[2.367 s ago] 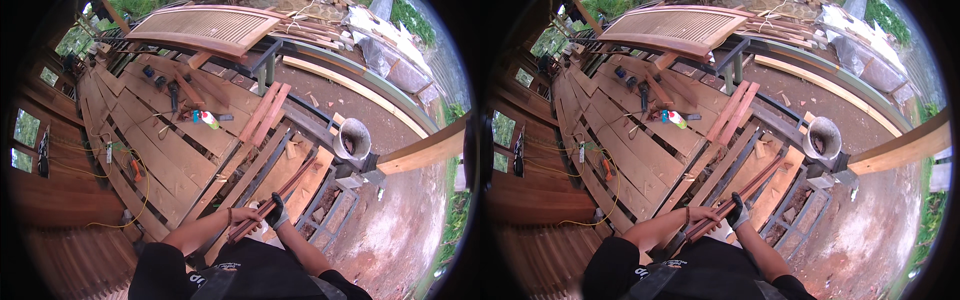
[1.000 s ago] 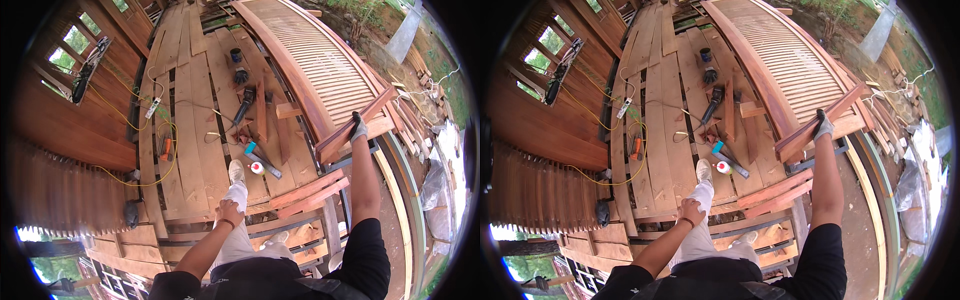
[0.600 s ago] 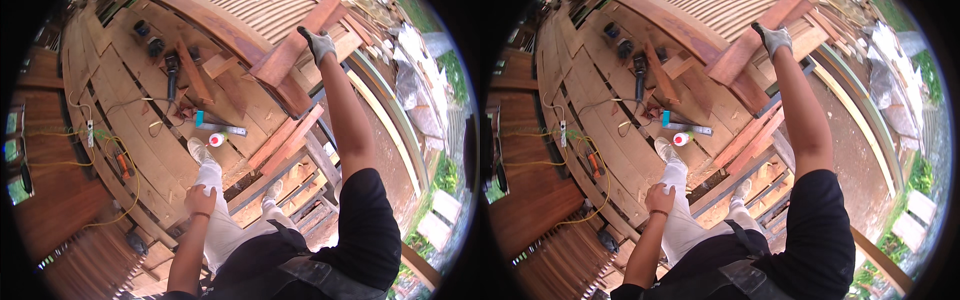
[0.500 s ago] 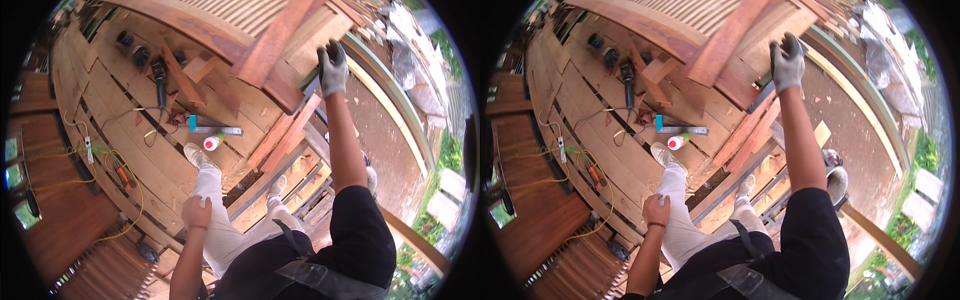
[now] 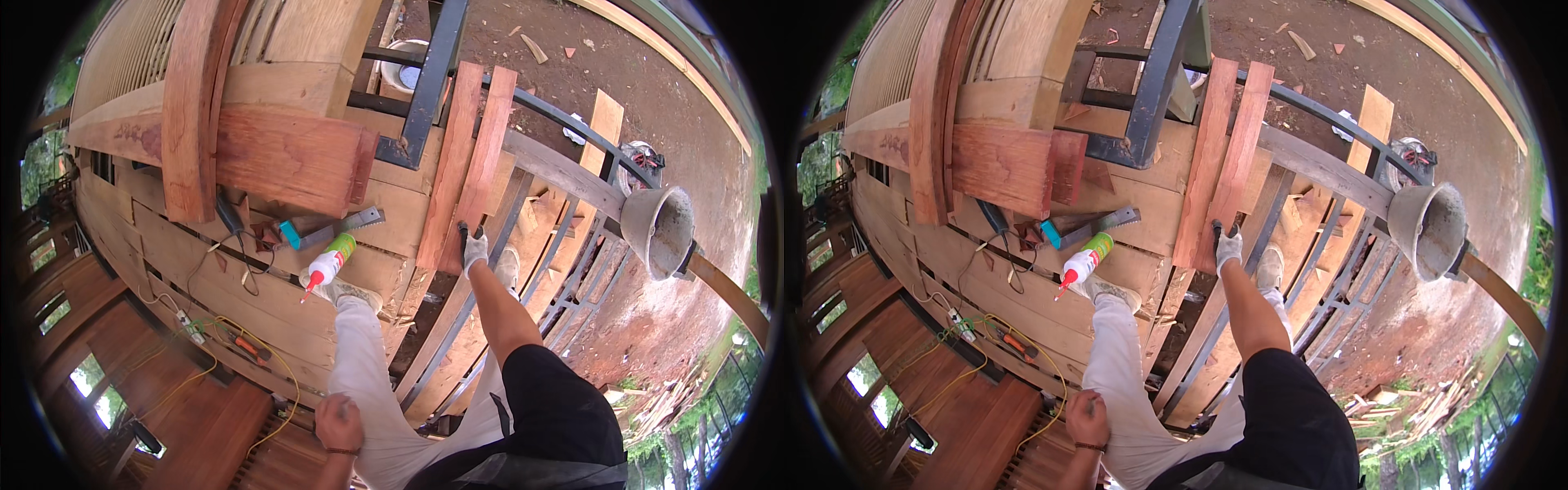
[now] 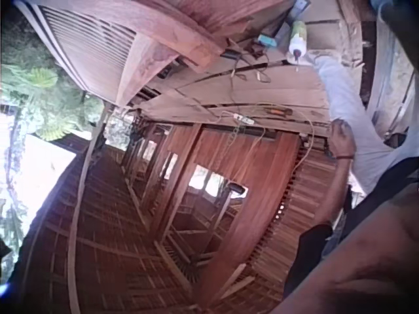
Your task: The person sits on a wooden platform and assembles a wooden headboard or panel. They position a wooden slat, use a square ruler and pencil to mark measurements, and hand a piece of wood to a coworker. The person continues to measure and mark the wood with a square and pencil.
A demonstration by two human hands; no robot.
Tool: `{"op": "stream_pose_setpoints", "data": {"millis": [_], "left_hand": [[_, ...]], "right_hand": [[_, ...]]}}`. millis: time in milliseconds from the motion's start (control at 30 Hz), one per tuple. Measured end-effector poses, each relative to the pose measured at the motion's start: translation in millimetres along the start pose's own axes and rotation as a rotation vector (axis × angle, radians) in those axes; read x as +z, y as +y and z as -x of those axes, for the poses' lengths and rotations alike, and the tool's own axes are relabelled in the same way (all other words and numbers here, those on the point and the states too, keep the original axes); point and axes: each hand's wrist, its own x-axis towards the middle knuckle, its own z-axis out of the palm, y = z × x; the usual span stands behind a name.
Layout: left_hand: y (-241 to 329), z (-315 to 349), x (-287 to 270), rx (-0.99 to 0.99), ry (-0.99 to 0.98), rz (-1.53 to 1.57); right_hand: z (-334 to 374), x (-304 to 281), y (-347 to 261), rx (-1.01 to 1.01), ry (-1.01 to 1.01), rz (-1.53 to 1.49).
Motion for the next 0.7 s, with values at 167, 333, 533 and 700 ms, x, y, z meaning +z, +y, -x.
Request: {"op": "stream_pose_setpoints", "data": {"millis": [167,333,533,700], "left_hand": [[10,-5,-2,-0.015,0.013,-0.039],[13,-1,3,-0.008,0.024,-0.015],[10,6,14,-0.02,0.041,0.024],[9,17,18,-0.096,0.05,-0.003]], "right_hand": [[40,33,-16,-0.139,-0.027,-0.046],[42,59,-32,-0.022,0.26,0.597],[38,55,-40,0.078,0.265,0.266],[76,-23,-67,-0.223,0.048,0.224]]}}
